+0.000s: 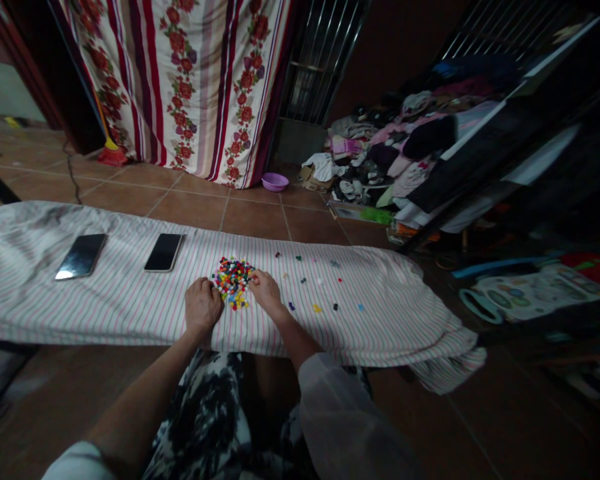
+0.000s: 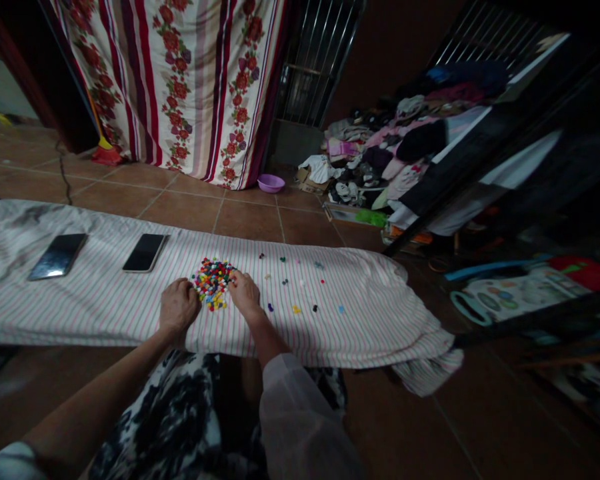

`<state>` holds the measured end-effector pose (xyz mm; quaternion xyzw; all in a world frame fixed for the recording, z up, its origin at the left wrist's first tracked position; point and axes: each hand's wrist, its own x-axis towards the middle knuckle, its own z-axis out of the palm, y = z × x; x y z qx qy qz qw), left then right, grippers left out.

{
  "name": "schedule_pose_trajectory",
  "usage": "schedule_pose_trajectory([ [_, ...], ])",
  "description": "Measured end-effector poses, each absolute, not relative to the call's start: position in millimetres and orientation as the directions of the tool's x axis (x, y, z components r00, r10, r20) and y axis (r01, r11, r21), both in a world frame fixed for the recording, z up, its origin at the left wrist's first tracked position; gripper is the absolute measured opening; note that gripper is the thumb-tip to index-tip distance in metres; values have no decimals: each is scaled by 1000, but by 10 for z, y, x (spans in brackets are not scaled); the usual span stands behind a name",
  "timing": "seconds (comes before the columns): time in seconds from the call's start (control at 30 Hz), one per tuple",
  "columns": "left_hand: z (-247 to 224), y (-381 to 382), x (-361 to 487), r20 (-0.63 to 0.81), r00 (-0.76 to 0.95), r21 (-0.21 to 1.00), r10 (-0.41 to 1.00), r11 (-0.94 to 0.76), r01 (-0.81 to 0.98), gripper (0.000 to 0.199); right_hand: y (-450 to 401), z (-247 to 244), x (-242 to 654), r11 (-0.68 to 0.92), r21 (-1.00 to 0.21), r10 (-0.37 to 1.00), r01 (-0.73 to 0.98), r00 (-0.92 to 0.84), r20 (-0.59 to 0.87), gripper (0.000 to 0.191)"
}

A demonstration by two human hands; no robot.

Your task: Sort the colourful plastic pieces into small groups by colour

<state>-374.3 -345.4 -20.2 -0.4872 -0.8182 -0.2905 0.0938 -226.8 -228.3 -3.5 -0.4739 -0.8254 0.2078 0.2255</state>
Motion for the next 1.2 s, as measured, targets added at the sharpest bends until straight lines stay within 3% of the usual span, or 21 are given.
schedule_pose_trajectory([
  [0.2,-189,-3452,-3742,420,-520,381,744,375,845,20,-2386,-113,-2265,477,-686,874,550,-380,304,14],
  [0.37,-173,-3464,-3743,415,-505,372,757,366,853,22,-2509,-133,-2244,399,-764,906,506,-344,245,16],
  [0.97,-131,-3497,-3759,393,-485,341,781,366,866,26,-2772,-72,-1711,432,-742,893,514,-359,271,23],
  [1.2,-85,-3510,-3743,368,-476,311,799,377,872,29,-2714,-128,-1415,480,-737,876,476,-303,375,25],
])
